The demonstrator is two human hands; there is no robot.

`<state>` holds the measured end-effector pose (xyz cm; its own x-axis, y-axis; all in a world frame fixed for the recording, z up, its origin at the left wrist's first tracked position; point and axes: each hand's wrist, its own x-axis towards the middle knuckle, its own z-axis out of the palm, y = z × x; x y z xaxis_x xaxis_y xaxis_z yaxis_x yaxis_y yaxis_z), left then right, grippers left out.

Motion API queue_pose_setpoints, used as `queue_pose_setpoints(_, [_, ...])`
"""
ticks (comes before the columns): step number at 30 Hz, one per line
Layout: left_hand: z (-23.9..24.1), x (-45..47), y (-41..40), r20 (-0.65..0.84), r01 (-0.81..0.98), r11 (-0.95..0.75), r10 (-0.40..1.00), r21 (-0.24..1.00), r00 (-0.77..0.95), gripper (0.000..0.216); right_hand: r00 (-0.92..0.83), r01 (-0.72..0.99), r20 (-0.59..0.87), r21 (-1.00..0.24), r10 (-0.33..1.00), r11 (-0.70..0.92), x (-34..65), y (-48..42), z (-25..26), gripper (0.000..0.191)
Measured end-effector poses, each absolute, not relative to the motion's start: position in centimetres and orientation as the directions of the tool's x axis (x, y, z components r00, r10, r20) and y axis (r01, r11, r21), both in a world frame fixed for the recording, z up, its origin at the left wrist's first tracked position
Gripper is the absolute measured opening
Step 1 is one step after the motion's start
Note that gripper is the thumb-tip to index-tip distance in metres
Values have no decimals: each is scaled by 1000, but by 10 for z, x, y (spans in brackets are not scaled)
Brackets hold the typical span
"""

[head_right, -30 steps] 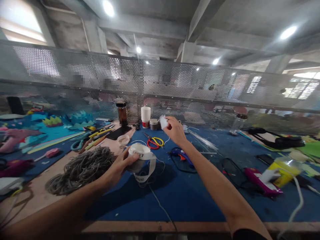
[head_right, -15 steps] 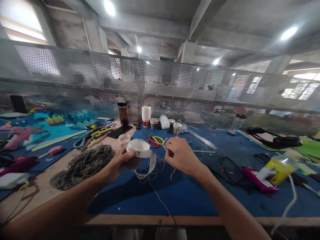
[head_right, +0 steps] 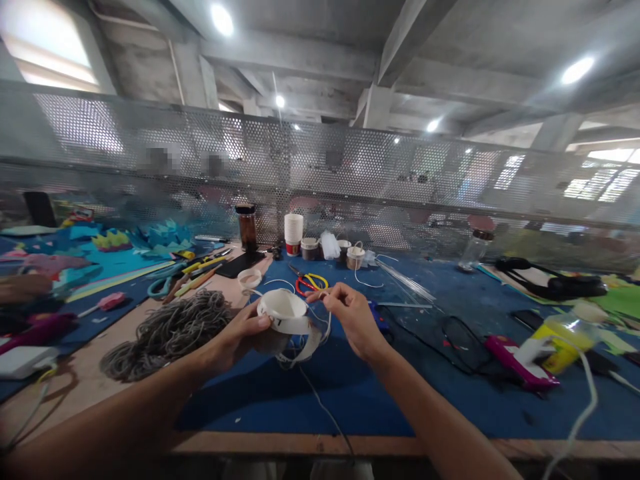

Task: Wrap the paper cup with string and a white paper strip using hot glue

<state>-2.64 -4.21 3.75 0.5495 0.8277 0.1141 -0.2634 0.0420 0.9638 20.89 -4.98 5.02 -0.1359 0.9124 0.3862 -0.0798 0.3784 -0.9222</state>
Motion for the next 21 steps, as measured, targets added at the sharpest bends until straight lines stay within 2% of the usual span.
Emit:
queue_pose_setpoints(3, [36,-26,-40,146,-268,-13,864,963,483,48,43,-120,335,-933,941,338,217,-48,56,22])
queue_pose_setpoints(5, [35,-25,-38,162,-257,-49,883,965,441,42,93,-102,304,-944,948,313,223,-49,60,25])
queue_pose_setpoints(10, [34,-23,-34,201,-177,-143,904,974,376,37,82,107,332,-940,940,323,224,-58,67,25])
queue_pose_setpoints(14, [36,-22,-34,233,-84,-218,922,972,310,44,48,181,406,-902,912,392,211,-71,71,25])
queue_pose_setpoints(17, [38,-22,-36,237,-28,-240,925,970,297,45,7,299,506,-824,862,481,200,-82,73,12])
queue_pose_setpoints(21, [39,-21,-37,250,-5,-259,925,966,286,45,-81,517,683,-594,726,616,189,-92,72,9])
